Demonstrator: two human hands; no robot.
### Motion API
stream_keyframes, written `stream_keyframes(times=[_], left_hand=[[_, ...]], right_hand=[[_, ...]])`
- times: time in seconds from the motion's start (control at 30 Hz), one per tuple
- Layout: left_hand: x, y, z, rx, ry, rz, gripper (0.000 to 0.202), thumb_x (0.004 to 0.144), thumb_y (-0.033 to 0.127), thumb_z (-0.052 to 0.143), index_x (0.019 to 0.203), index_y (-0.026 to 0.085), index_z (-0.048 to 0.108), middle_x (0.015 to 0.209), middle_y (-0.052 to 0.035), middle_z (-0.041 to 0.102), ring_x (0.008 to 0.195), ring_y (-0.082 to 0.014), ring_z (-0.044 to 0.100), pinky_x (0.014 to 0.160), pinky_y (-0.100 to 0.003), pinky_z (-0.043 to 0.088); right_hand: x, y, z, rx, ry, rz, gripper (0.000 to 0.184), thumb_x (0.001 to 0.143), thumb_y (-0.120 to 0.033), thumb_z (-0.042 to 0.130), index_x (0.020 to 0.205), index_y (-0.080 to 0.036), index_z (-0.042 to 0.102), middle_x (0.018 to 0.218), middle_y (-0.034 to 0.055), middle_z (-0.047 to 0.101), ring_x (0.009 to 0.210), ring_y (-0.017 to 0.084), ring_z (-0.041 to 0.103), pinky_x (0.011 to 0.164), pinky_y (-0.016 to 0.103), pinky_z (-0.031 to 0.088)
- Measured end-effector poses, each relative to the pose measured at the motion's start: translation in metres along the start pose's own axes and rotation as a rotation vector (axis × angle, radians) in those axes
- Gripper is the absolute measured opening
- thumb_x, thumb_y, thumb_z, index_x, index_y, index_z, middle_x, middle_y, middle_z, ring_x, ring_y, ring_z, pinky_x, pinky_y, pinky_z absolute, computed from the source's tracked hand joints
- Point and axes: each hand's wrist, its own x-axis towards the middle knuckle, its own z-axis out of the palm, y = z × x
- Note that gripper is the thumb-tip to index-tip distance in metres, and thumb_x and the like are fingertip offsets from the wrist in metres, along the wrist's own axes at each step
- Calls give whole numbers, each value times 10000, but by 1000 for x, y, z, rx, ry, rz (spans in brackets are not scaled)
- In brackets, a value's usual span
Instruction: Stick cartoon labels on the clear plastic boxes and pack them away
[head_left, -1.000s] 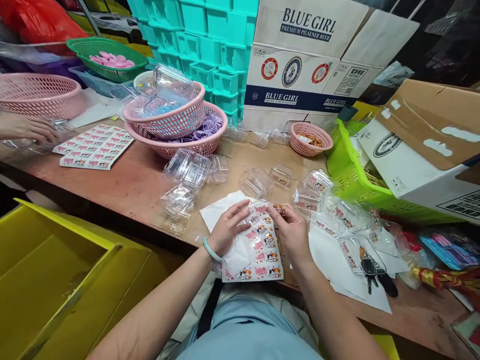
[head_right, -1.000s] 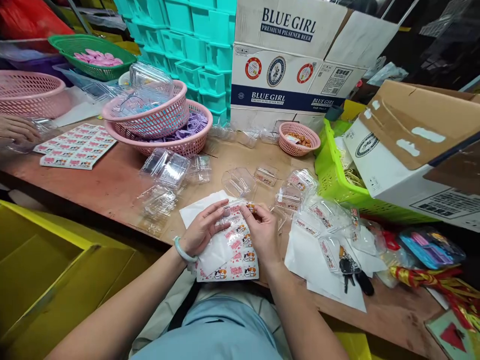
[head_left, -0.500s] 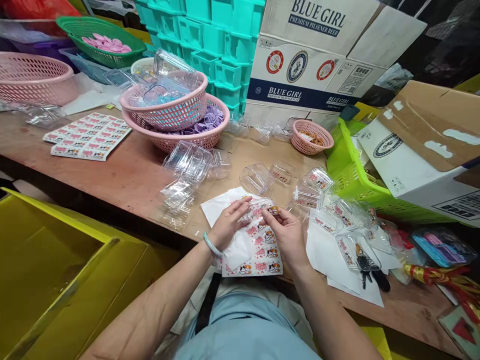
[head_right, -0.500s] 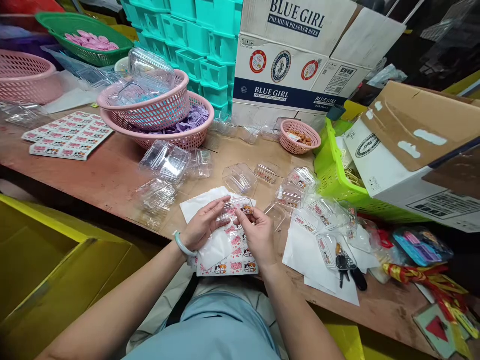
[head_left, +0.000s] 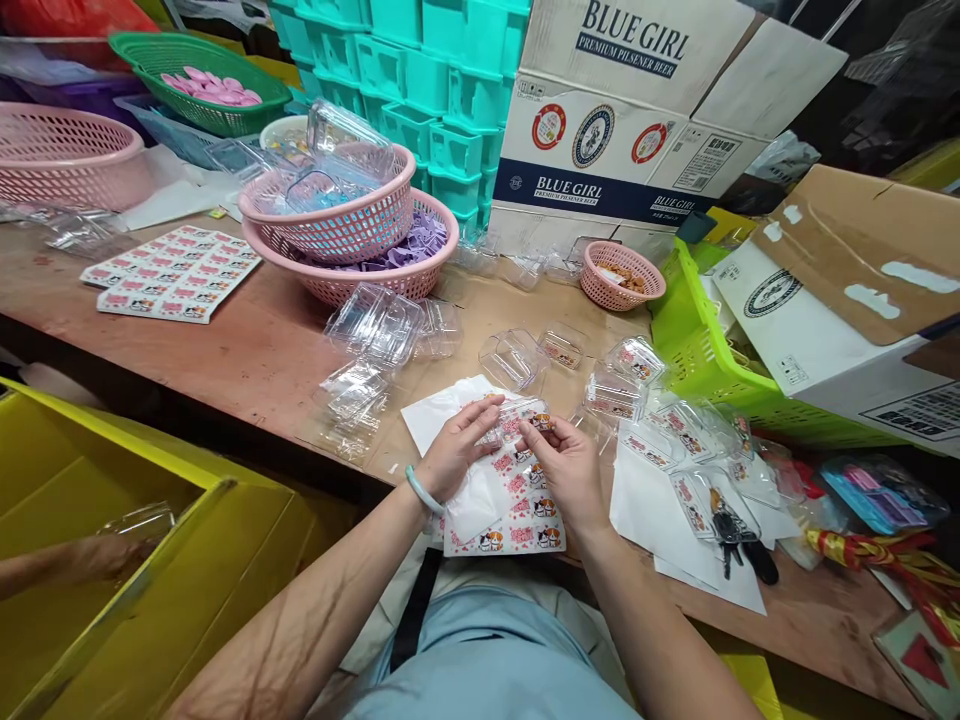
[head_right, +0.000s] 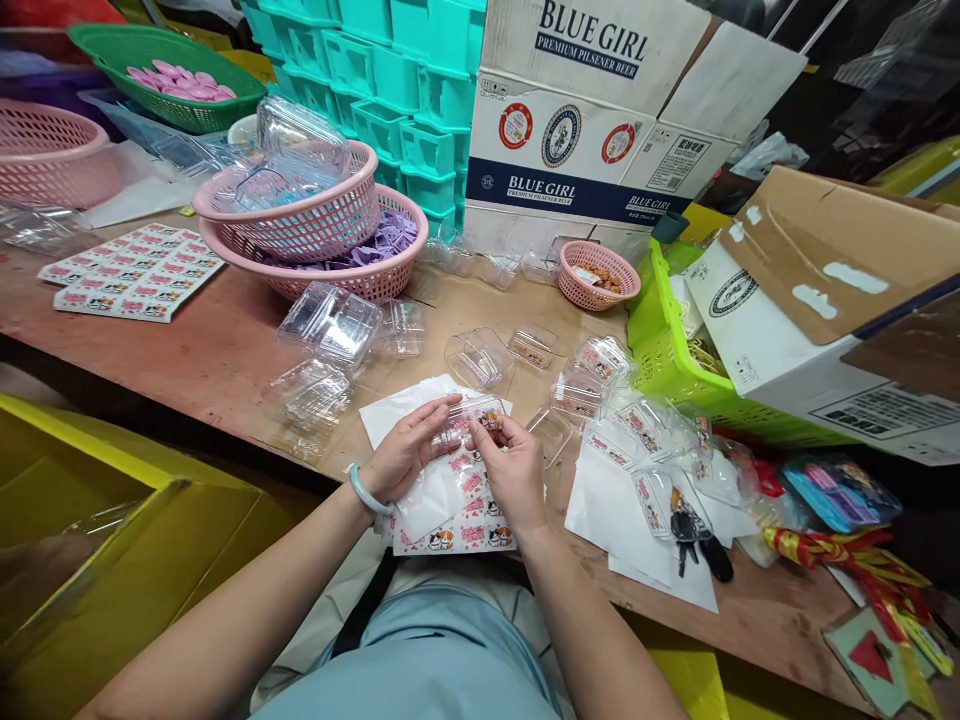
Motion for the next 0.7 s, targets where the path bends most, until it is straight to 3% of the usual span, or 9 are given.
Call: stream_keyframes(times=[0.1, 0.2, 0.27, 0.33, 0.4, 0.47, 0.5, 0.6, 0.7], left_hand=[[-1, -1, 5, 43, 24, 17, 569, 666, 340, 806, 1187, 199, 626, 1163, -87, 631, 1074, -212, 580, 923, -342, 449], [0, -3, 8, 66, 65, 76, 593, 638, 304, 821, 1181, 170, 624, 1061, -71, 657, 973, -176, 603, 881, -303, 462], [0, -4, 8, 64, 114, 87, 605, 640, 310, 817, 1191, 163, 615, 1050, -67, 653, 940, -165, 607, 850, -289, 475], [-2, -2, 10, 56, 151, 69, 626, 647, 317, 812, 1214, 159, 598, 1051, -69, 650, 932, -163, 610, 841, -287, 483], [-5, 2, 12, 53, 138, 49, 641, 656, 318, 808, 1235, 158, 584, 1058, -74, 650, 937, -169, 613, 841, -289, 489], [-9, 6, 14, 62, 66, 44, 623, 673, 317, 797, 1237, 161, 584, 1101, -87, 647, 963, -186, 614, 829, -291, 498], [-11, 7, 15, 73, 14, 43, 609, 682, 313, 792, 1235, 163, 587, 1132, -95, 641, 983, -199, 613, 820, -293, 503], [-11, 13, 14, 133, -162, 41, 566, 738, 306, 752, 1261, 186, 573, 1221, -113, 614, 1051, -241, 604, 827, -324, 513], [-1, 21, 12, 240, -300, 135, 526, 773, 292, 721, 1267, 193, 569, 1283, -112, 583, 1154, -256, 560, 963, -374, 463]], right_hand=[[-3, 2, 2, -112, 35, -34, 305, 795, -460, 666, 747, -160, 651, 651, 10, 659, 600, 139, 581, 585, 243, 437], [-2, 7, -4, -296, 129, -159, 318, 800, -474, 659, 725, -167, 625, 599, -22, 568, 552, 116, 510, 553, 236, 404], [3, 10, -13, -390, 264, -246, 319, 771, -465, 696, 890, -181, 612, 631, -43, 523, 547, 109, 477, 557, 239, 412], [8, 10, -23, -387, 392, -293, 508, 740, -453, 728, 1129, -206, 515, 760, -27, 554, 589, 115, 495, 599, 255, 456], [11, 7, -29, -333, 391, -307, 739, 704, -449, 758, 1300, -236, 375, 998, 43, 592, 737, 144, 566, 719, 301, 511], [11, 3, -32, -295, 235, -268, 851, 683, -446, 776, 1376, -264, 317, 1216, 98, 553, 964, 192, 591, 886, 366, 500], [11, 1, -33, -272, 129, -221, 818, 696, -454, 764, 1375, -266, 347, 1259, 106, 543, 1042, 212, 582, 938, 389, 481], [15, -7, -44, -148, -178, -62, 543, 817, -490, 634, 1281, -243, 498, 1201, 98, 593, 1056, 219, 602, 944, 398, 487], [28, -24, -67, -134, -511, -44, 565, 823, -456, 644, 1330, -269, 479, 1197, 70, 602, 1069, 204, 605, 942, 380, 495]])
